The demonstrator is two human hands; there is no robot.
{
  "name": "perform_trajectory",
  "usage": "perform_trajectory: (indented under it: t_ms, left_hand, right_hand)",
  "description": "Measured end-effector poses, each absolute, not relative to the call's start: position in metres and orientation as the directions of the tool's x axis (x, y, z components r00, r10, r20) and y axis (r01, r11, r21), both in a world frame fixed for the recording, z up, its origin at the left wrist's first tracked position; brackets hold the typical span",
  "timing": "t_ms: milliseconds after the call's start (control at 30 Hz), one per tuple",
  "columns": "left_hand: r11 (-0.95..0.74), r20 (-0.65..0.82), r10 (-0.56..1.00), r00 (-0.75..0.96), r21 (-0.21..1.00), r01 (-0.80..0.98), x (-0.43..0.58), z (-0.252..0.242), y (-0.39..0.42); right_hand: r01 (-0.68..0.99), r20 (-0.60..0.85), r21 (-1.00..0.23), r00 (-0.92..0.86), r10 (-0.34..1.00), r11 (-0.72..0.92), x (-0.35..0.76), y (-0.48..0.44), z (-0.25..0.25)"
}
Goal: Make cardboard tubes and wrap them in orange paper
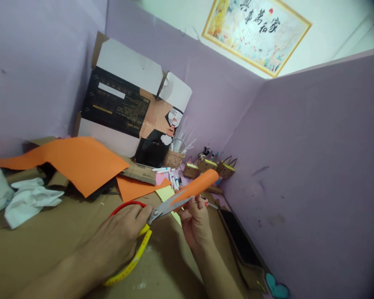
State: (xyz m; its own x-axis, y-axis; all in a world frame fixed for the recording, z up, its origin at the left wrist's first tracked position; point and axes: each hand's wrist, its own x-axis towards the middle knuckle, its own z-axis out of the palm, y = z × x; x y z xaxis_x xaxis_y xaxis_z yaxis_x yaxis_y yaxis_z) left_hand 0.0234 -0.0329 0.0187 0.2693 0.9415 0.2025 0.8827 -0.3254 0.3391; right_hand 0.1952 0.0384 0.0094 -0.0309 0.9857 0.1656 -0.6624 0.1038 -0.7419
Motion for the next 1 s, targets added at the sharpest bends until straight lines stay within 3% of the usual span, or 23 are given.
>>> perform_trajectory:
  t_ms: [1000]
  left_hand:
    - [-0.326, 0.162, 0.945, 0.283, 0.422, 0.846, 0.0169, 0.0247, -0.0309]
  right_hand:
    - [-0.659, 0.187, -0.736, 0.022, 0.982, 0.155, 0.1943, 0.0416, 0.0069]
